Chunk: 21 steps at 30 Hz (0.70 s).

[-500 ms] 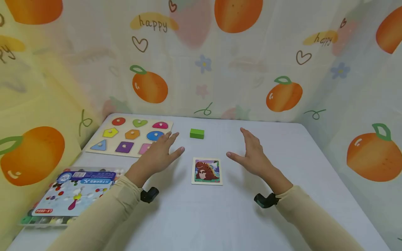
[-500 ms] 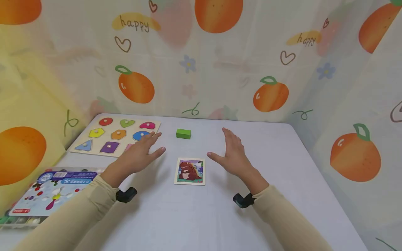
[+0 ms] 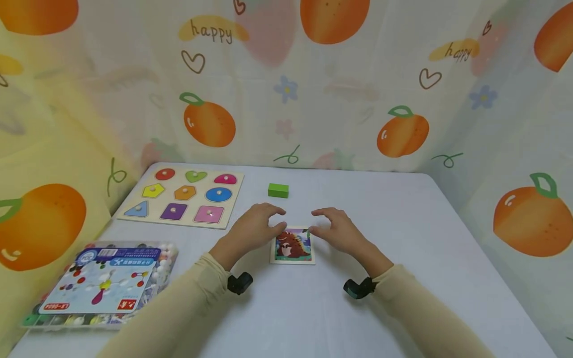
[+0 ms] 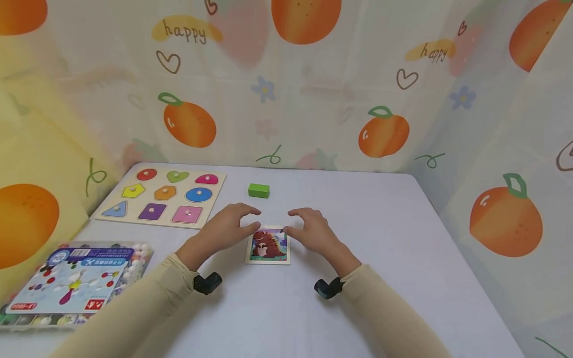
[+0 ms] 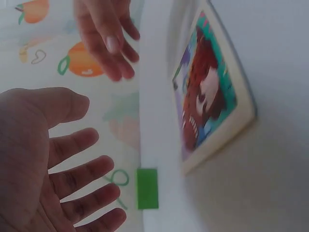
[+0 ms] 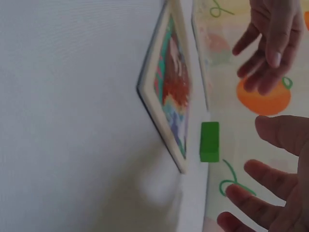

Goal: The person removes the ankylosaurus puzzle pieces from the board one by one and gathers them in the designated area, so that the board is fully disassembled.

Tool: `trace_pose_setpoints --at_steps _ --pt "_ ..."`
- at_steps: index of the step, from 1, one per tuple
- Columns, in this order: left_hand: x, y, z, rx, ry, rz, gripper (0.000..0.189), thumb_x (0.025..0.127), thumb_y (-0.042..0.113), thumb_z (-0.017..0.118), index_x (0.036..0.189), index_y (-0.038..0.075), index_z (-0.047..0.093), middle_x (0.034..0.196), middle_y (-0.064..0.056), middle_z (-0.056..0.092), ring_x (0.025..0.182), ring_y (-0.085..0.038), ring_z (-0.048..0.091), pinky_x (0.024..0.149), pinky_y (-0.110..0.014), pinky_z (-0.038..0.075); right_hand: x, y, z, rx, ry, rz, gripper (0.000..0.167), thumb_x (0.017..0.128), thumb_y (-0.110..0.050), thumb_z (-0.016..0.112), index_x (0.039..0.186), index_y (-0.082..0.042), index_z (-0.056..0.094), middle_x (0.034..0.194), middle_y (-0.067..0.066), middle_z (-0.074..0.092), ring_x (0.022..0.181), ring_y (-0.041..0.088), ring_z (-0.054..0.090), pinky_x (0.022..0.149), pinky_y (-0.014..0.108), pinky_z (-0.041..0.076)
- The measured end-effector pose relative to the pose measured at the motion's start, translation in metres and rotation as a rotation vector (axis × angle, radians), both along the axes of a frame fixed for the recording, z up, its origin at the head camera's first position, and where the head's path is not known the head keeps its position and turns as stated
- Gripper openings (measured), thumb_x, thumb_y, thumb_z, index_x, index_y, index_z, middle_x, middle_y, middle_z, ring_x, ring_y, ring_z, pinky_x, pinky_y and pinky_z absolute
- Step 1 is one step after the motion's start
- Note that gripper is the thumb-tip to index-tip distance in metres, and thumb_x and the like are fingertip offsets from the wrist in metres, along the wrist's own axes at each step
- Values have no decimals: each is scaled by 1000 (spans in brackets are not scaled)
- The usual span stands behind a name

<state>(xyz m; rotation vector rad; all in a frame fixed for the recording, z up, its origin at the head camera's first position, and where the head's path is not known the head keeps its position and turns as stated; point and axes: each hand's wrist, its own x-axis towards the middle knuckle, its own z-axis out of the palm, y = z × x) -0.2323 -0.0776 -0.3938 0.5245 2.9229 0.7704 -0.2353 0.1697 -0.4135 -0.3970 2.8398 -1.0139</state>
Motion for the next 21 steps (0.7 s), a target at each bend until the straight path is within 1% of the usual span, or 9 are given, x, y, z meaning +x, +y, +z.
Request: trace_pose_setpoints --at_steps 3,6,8,12,18,21 --pt "-2 12 -9 8 22 -52 40 92 40 66 126 18 66 133 -3 56 126 -25 45 98 -46 43 -2 -3 -8 44 13 26 42 90 -35 71 127 -16 65 138 7 54 130 33 40 104 58 31" --pt "-3 19 -17 5 45 -84 38 91 39 68 122 17 68 129 -3 58 123 -25 45 97 -44 44 -2 -6 -14 92 48 40 36 88 -32 73 119 -17 68 133 7 57 125 34 44 102 57 32" --pt "-4 22 -22 -7 52 -86 39 89 39 69 121 18 68 128 -2 57 122 -25 45 96 -44 44 -3 -6 -17 118 67 41 34 87 -32 74 117 -17 69 131 7 58 123 35 45 100 57 33" --pt "-6 25 -32 -32 46 -81 41 87 42 70 121 20 68 127 -3 56 123 -27 43 98 -46 42 -6 -6 -25 165 75 36 33 85 -33 76 115 -18 70 130 9 58 120 37 45 98 55 35" --pt "-8 26 -46 -82 14 -101 49 85 53 70 123 22 66 130 -6 52 119 -30 43 96 -47 41 -8 -7 -30 210 67 28 33 84 -36 77 113 -20 71 133 13 54 125 40 40 100 58 33" --pt "-8 27 -51 -108 28 -108 49 85 55 69 122 23 66 130 -7 51 118 -30 43 96 -48 40 -8 -7 -30 219 81 27 32 85 -36 76 113 -20 71 133 13 54 126 41 39 101 58 31"
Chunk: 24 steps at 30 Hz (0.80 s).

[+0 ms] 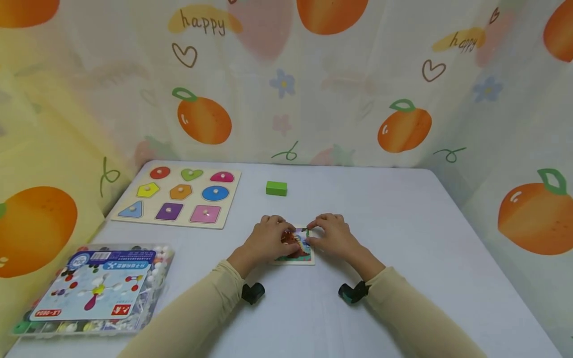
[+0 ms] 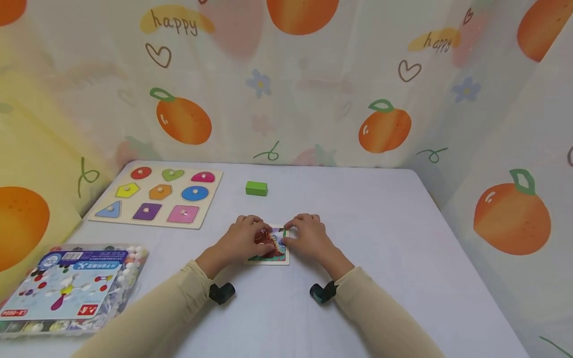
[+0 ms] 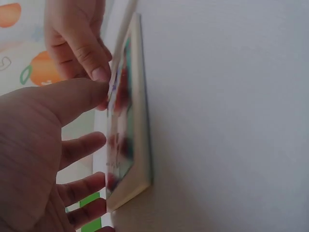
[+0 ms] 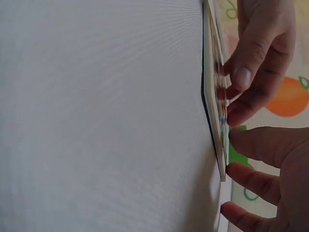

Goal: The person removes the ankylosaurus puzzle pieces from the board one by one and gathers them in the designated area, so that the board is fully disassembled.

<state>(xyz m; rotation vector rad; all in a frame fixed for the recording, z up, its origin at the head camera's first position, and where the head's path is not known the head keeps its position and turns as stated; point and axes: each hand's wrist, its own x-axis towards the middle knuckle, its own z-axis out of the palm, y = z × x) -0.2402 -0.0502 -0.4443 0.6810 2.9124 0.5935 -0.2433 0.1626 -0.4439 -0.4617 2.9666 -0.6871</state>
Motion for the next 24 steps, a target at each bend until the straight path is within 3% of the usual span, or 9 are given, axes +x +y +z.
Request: trace_pose_setpoints --at_steps 8,14,24 --pt "1 3 -7 -54 66 24 51 84 59 68 121 25 64 127 -4 51 117 -27 42 95 -47 37 -1 1 1 14 28 24 31 84 -38 77 109 -22 70 129 12 54 125 41 39 98 59 32" --pt "2 6 -7 -62 108 48 50 83 63 66 115 25 65 126 -2 51 115 -26 43 92 -46 39 -5 2 2 90 67 23 29 83 -44 76 106 -26 71 128 11 54 125 39 37 96 59 34" --pt "4 12 -7 -62 103 79 44 82 61 68 105 23 66 121 -5 52 112 -29 43 88 -46 40 -9 2 6 99 38 21 28 80 -47 78 102 -31 75 131 8 52 131 37 28 101 61 21"
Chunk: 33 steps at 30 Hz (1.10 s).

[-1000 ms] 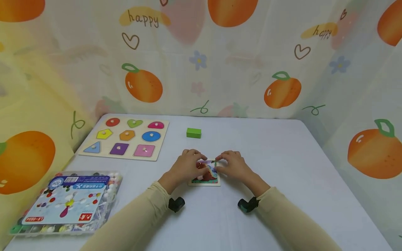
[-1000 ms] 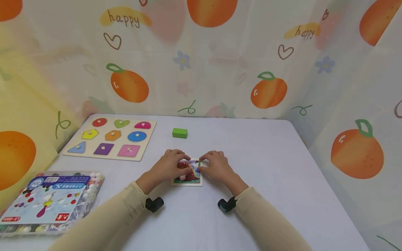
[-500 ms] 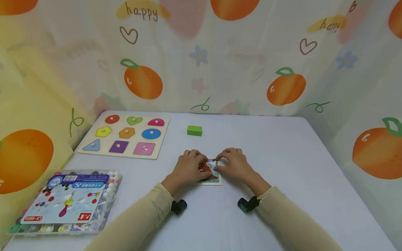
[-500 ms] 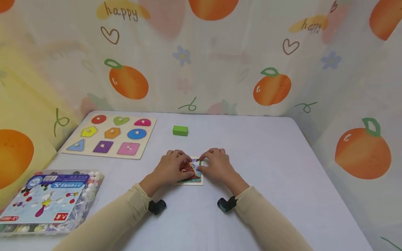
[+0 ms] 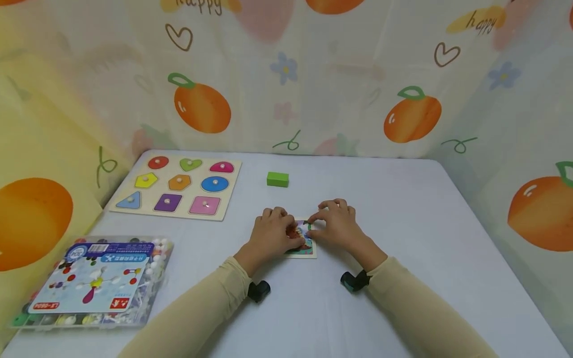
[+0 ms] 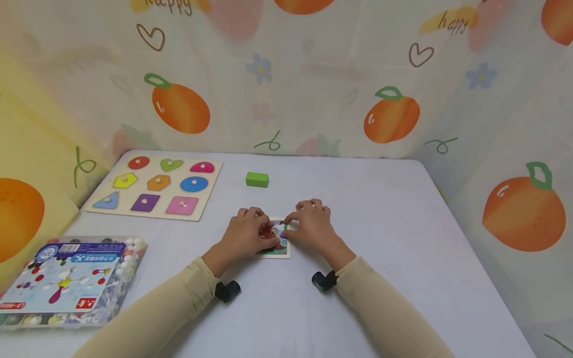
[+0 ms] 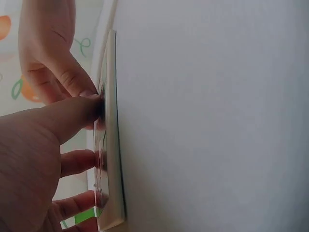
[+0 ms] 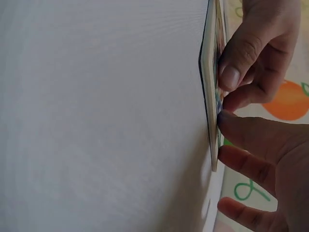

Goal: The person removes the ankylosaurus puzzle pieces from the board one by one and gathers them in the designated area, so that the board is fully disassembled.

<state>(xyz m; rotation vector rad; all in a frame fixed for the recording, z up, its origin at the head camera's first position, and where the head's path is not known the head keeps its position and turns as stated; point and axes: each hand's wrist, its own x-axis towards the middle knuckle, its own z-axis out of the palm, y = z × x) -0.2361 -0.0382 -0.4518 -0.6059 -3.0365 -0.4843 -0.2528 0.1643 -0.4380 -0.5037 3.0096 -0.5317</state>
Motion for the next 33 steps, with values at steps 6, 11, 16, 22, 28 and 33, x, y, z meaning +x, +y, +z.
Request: trace_pose_setpoints --at_steps 6,11,16,22,28,33 --pt "0 1 2 -24 -18 8 43 82 60 68 104 23 67 121 -4 52 112 -28 43 89 -46 41 -6 1 -2 -79 -75 21 26 80 -42 80 100 -28 71 127 9 51 129 39 28 100 62 20" --pt "0 3 2 -26 -21 -2 43 82 60 69 105 23 66 121 -4 52 111 -27 43 88 -45 41 -11 3 -6 -103 -97 43 27 81 -37 80 101 -22 69 123 9 54 124 38 35 99 60 25" --pt "0 2 3 -37 -11 -1 43 83 60 68 104 23 65 121 -5 51 110 -27 43 88 -45 41 -13 2 -6 -101 -104 57 30 81 -35 80 102 -18 67 117 4 58 120 35 39 98 55 28" --pt "0 1 2 -18 -7 2 43 82 60 68 104 23 66 122 -5 51 112 -27 43 88 -45 41 -15 1 -4 -171 -130 19 28 77 -28 85 99 -18 70 104 -5 65 113 29 45 95 49 34" --pt "0 0 0 -10 -9 5 43 82 61 68 103 23 65 124 -5 51 115 -28 42 91 -46 40 -17 2 -3 -198 -135 47 28 76 -24 86 98 -17 70 98 -6 66 107 25 48 92 45 38" --pt "0 0 0 -5 -27 7 44 82 60 68 107 23 65 125 -6 50 116 -29 41 92 -47 39 -18 3 -2 -282 -160 97 27 79 -17 83 100 -13 68 88 -6 66 89 16 58 82 36 45"
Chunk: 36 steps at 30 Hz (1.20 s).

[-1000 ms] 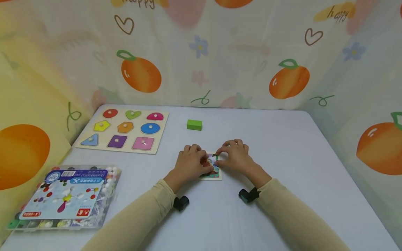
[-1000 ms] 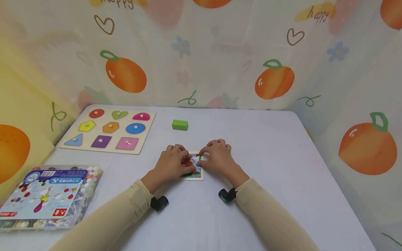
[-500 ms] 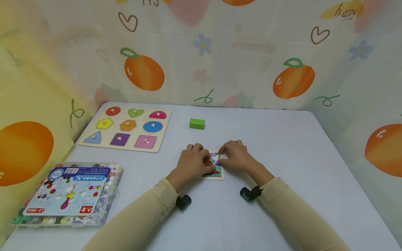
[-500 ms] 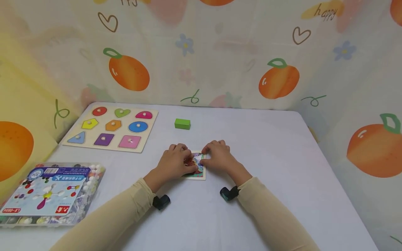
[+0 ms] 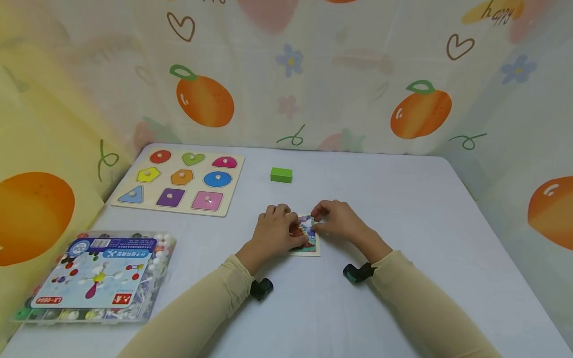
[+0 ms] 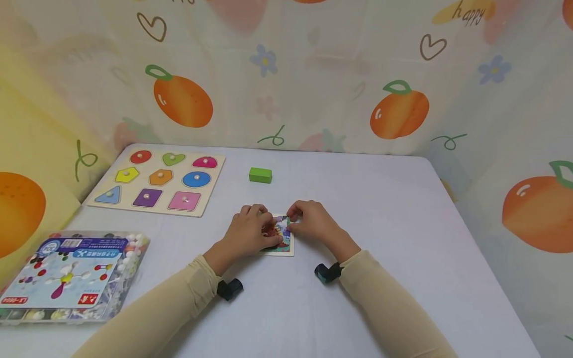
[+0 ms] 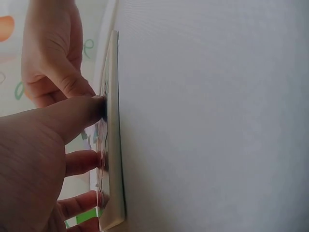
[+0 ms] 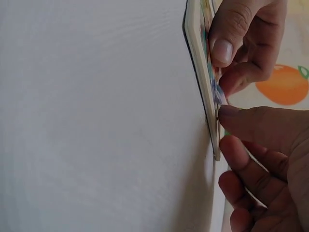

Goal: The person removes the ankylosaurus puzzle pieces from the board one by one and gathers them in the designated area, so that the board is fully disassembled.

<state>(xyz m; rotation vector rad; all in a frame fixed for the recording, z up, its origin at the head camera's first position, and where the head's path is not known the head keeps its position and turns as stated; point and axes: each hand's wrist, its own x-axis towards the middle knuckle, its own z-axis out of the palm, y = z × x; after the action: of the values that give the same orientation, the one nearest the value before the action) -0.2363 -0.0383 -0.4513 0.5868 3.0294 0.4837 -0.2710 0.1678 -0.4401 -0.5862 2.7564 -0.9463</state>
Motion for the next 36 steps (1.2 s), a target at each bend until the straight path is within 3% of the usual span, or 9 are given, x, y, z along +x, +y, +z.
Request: trace_pose_setpoints --at_steps 5,12,19,27,36 --pt "0 1 1 -1 0 -6 45 83 60 67 107 23 65 126 -6 49 117 -29 40 93 -47 38 0 1 0 -44 -13 3 29 80 -13 81 106 -10 69 84 -7 66 80 11 60 75 32 48" --pt "1 2 0 19 5 -20 47 83 59 68 112 23 66 127 -6 49 117 -29 40 92 -48 38 1 15 2 38 26 -8 31 80 -27 82 107 -13 75 91 -7 66 84 12 58 76 32 47" --pt "1 2 -1 22 10 -21 48 83 59 68 117 24 66 128 -6 49 118 -28 40 92 -47 37 9 76 13 53 22 -74 32 81 -31 80 110 -17 75 95 -4 65 90 19 56 75 36 45" --pt "3 1 -1 29 -2 -13 47 83 58 69 116 24 66 129 -7 49 120 -29 40 95 -48 36 16 150 19 184 25 -109 37 85 -34 77 116 -15 74 95 -1 66 90 23 54 73 37 43" --pt "3 -2 -1 72 -9 -8 44 84 56 69 113 24 67 129 -7 49 120 -29 39 95 -50 34 21 197 20 253 -14 -183 38 85 -29 77 118 -11 72 96 4 65 87 24 52 68 35 42"
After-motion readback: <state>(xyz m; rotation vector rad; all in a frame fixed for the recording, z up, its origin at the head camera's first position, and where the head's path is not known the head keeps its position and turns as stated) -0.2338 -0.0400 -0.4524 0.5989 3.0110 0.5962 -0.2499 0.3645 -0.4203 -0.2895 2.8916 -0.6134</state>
